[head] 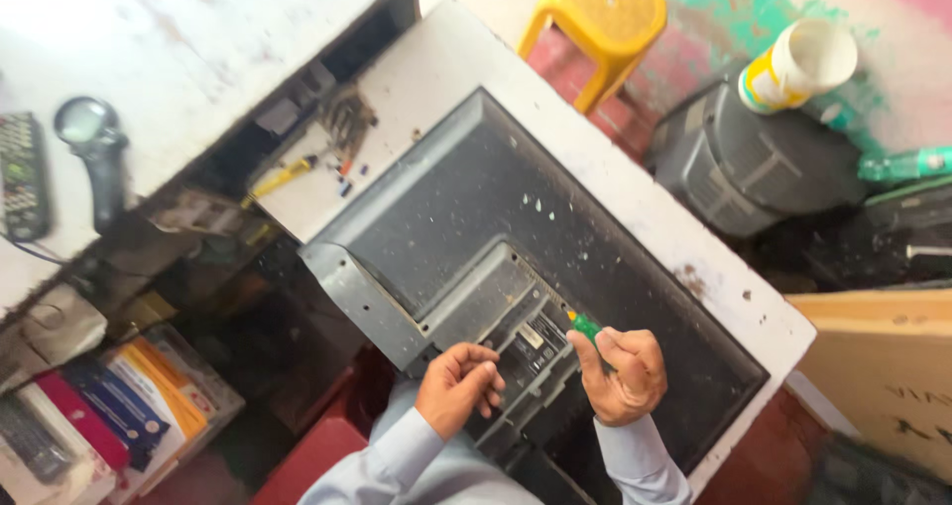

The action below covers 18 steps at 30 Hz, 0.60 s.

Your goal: The person uses a screwdriver to remove screws from the back panel of a television set, then detaches the panel and sets it aside. The person then moves the television and handles a power cord.

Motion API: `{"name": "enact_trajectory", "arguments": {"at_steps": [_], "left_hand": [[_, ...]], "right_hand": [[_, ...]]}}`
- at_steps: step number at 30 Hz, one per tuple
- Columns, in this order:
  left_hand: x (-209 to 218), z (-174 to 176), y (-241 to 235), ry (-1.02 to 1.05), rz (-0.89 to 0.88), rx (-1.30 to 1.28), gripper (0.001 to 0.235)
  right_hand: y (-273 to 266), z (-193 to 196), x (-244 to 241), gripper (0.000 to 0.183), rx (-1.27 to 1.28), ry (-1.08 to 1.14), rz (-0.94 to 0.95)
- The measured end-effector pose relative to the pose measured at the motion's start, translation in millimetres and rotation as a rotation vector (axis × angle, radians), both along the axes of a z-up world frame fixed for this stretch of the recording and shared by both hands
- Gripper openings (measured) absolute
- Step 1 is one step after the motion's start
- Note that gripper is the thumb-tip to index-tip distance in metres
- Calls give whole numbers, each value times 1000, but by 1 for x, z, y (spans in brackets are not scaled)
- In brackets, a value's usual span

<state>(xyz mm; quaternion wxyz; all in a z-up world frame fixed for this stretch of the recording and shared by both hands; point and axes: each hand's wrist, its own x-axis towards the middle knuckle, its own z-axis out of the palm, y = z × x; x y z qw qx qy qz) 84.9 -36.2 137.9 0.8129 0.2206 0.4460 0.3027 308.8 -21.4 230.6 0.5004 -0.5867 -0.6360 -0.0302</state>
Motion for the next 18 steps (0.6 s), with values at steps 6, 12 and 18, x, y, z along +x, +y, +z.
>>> {"name": "enact_trajectory", "arguments": {"at_steps": [6,12,18], "left_hand": [[-4,0,-11,-33,10,26,19],[-9,-1,-22,-4,-2,37,18],[-15,-1,-26,11,13,0,19]], "right_hand": [[-1,9,-9,25,-45,26,75],[10,21,-8,29,71,-73,61],[9,17,-3,33,39,-5,-21]]}}
